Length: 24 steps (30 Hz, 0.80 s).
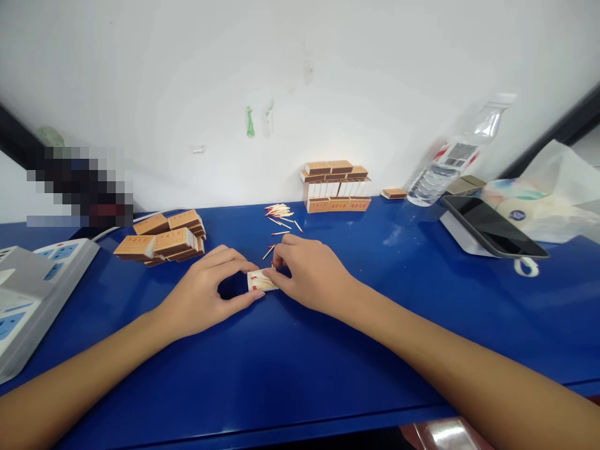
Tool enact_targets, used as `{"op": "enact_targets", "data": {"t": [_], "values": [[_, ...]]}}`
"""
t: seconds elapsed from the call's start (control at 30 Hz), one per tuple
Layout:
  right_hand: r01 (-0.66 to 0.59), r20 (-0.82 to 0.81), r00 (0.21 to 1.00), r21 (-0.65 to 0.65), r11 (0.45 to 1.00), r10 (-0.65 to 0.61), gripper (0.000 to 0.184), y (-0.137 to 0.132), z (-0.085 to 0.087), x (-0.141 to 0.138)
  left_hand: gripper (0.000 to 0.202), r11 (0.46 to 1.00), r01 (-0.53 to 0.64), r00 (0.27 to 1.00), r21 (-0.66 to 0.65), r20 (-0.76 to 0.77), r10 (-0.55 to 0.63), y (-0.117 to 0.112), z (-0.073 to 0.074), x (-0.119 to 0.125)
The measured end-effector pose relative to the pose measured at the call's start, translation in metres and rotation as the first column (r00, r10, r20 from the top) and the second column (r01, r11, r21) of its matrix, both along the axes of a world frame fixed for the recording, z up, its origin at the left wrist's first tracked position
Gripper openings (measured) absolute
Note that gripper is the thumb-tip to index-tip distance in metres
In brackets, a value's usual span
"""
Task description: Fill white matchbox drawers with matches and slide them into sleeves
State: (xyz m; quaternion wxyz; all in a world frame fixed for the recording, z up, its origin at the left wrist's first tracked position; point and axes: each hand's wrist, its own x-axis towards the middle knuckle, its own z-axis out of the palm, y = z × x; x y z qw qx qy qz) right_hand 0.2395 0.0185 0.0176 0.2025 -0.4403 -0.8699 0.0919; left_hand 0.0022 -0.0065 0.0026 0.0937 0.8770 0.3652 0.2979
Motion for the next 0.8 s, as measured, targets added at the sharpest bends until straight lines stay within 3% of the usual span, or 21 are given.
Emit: {"op": "enact_targets", "data": {"t": [0.13, 0.3, 0.43, 0.53, 0.67, 0.8], "values": [[-0.092, -0.071, 0.993, 0.051, 0.994, 0.095, 0.005, -0.003, -0.004, -0.004, 0.024, 1.000, -0.001, 1.000, -0.002, -0.009, 0.001, 0.001, -0.001, 0.000], [-0.255, -0.045, 0.966, 0.018, 0.967, 0.256, 0.016, -0.002, -0.002, 0.000, 0.022, 1.000, -0.010, 1.000, 0.001, 0.001, 0.010, 0.002, 0.000, -0.001], [-0.128, -0.039, 0.991, 0.083, 0.988, 0.132, 0.022, 0.017, 0.010, 0.018, 0.024, 1.000, -0.021, 1.000, -0.011, -0.002, 0.021, 0.001, 0.000, -0.001], [-0.011, 0.033, 0.999, 0.032, 0.999, 0.010, 0.017, 0.036, 0.015, 0.035, 0.024, 1.000, -0.022, 1.000, -0.019, -0.003, 0.022, 0.000, -0.001, -0.001], [-0.064, 0.076, 0.994, -0.153, 0.986, 0.076, 0.022, 0.047, 0.009, 0.043, 0.024, 0.999, -0.025, 1.000, -0.025, -0.005, 0.025, 0.001, 0.000, -0.002], [-0.123, 0.040, 0.990, -0.184, 0.975, 0.132, 0.021, 0.039, 0.003, 0.033, 0.024, 0.999, -0.031, 0.999, -0.028, -0.012, 0.031, 0.001, 0.001, -0.002]]}}
